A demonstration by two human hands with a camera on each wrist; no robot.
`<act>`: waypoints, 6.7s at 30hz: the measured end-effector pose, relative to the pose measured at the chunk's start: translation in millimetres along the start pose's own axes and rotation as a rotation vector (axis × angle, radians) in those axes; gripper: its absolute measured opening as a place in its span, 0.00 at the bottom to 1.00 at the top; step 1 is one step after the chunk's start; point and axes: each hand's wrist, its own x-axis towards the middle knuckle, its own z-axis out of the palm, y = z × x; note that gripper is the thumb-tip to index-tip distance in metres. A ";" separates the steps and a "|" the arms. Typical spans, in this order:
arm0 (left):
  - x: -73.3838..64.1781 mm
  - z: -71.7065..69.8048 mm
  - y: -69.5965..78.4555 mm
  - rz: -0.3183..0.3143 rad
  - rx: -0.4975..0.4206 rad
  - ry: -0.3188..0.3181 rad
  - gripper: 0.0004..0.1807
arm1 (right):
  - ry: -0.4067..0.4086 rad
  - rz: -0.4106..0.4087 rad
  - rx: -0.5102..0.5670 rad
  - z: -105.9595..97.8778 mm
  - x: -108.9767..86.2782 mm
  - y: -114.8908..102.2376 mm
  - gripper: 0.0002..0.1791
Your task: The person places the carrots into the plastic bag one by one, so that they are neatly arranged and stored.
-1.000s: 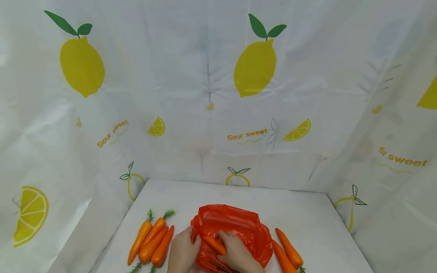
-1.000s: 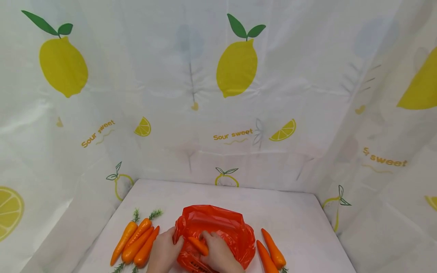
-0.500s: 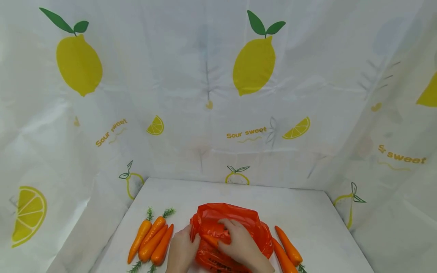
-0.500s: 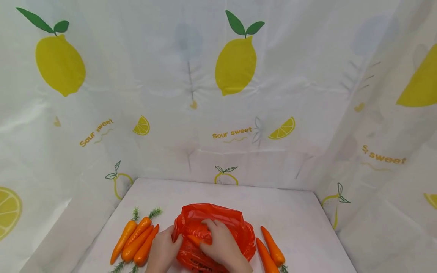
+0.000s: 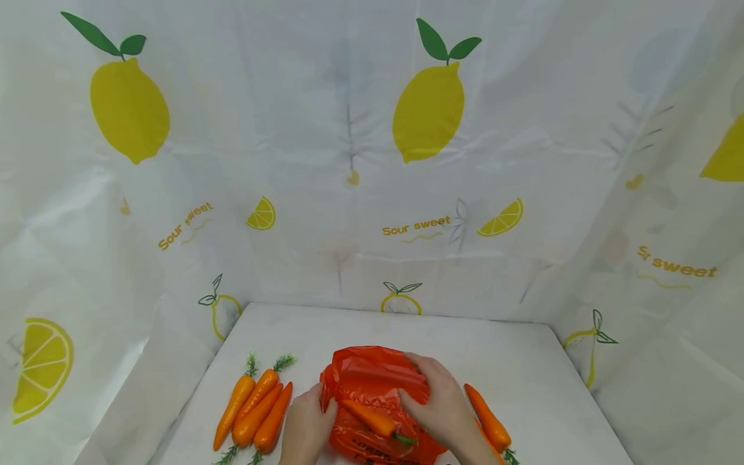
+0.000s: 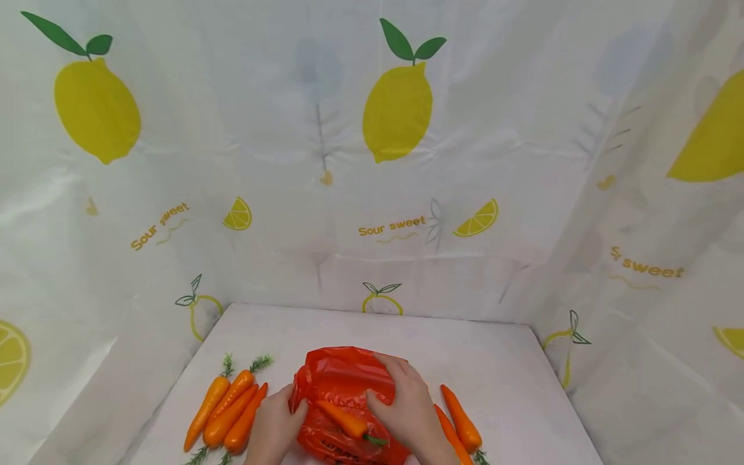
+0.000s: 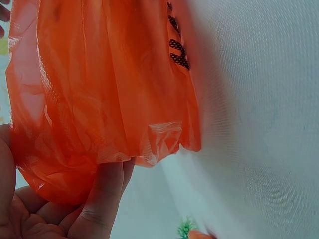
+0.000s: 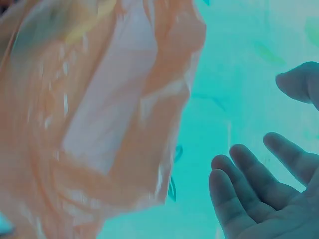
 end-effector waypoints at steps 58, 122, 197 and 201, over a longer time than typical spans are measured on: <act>-1.6 -0.1 0.2 0.004 0.029 0.008 0.23 | -0.161 0.549 0.006 -25.5 -40.6 179.2 0.42; -2.1 4.5 -1.2 -0.010 0.032 -0.002 0.27 | 0.040 0.281 -0.073 -82.1 -16.3 70.4 0.33; -2.5 6.4 -8.8 0.081 -0.003 0.018 0.19 | -0.485 0.085 0.036 64.7 19.2 45.5 0.34; -1.3 4.8 -8.1 0.078 0.006 0.009 0.20 | -0.473 0.086 0.039 64.0 18.8 43.7 0.39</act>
